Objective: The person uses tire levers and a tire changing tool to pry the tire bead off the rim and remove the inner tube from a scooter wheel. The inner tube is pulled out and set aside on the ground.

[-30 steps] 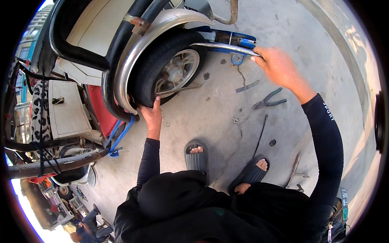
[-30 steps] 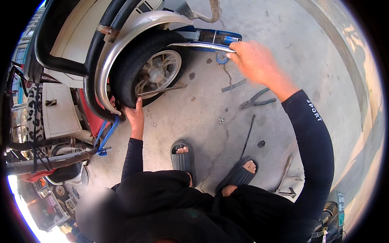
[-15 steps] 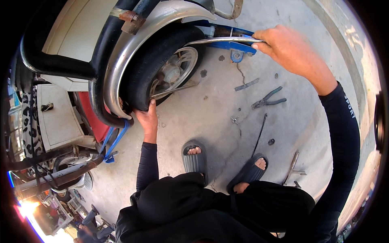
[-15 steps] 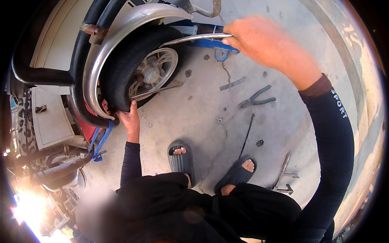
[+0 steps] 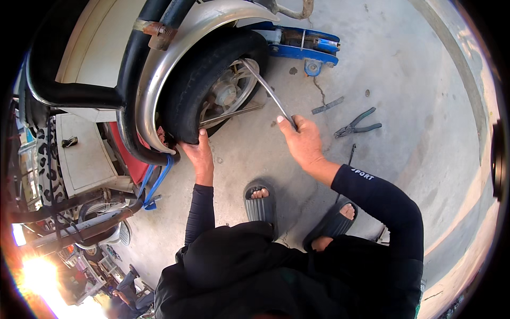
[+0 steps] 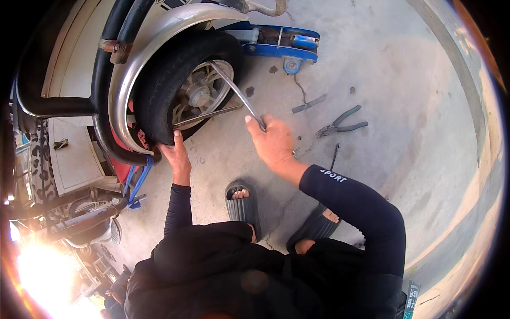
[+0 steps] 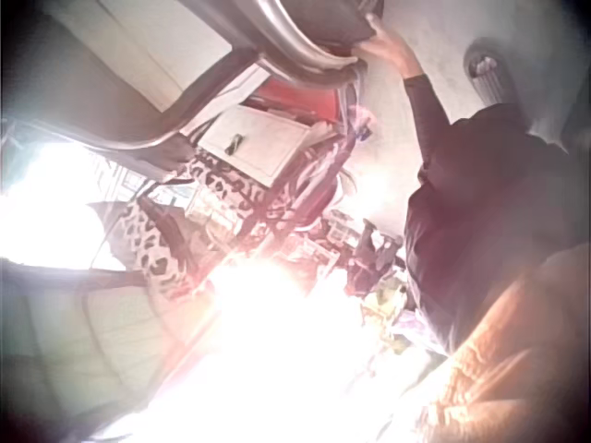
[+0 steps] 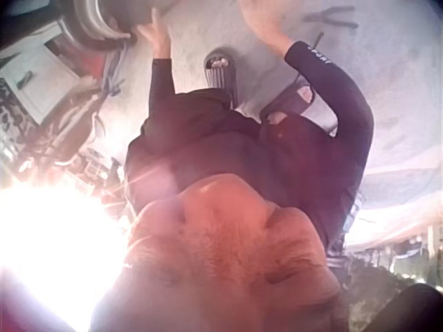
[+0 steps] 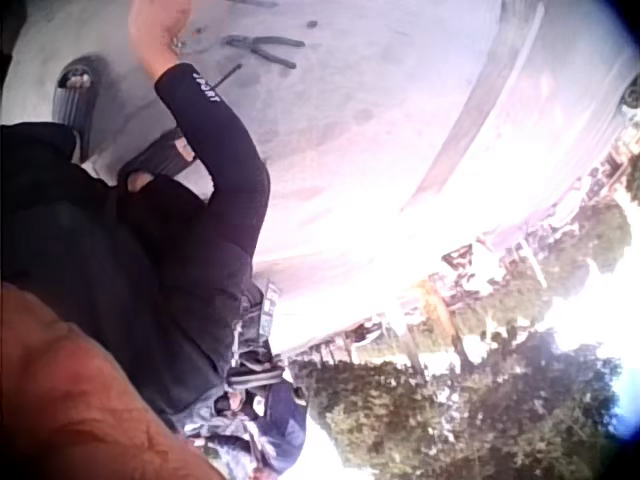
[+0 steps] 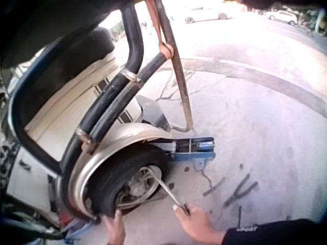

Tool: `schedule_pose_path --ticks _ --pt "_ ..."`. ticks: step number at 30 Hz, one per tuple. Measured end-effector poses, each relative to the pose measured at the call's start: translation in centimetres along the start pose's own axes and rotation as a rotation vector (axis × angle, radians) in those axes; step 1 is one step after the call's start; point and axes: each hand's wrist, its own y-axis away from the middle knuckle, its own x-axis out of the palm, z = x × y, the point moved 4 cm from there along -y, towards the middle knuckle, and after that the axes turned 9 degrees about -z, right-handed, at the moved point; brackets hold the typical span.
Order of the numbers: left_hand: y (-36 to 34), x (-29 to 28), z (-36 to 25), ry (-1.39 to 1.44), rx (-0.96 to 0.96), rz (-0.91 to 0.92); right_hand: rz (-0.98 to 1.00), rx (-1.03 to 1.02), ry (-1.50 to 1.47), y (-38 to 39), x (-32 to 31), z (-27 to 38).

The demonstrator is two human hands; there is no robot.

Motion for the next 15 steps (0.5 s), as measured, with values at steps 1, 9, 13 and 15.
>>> schedule_pose_path --ticks 1,9,13,15 --pt "-0.2 0.5 0.1 0.024 -0.006 0.005 0.015 0.049 -0.121 0.8 1.7 -0.4" --pt "-0.2 0.0 0.5 -0.030 0.019 0.129 -0.157 0.213 -0.635 2.1 18.5 -2.4" --pt "-0.2 -1.2 1.0 -0.022 -0.057 0.141 -0.272 -0.130 0.015 -2.2 10.1 -7.2" --pt "-0.2 -1.3 2.0 0.024 -0.120 0.163 -0.383 -0.562 0.342 -6.0 2.8 -8.3"
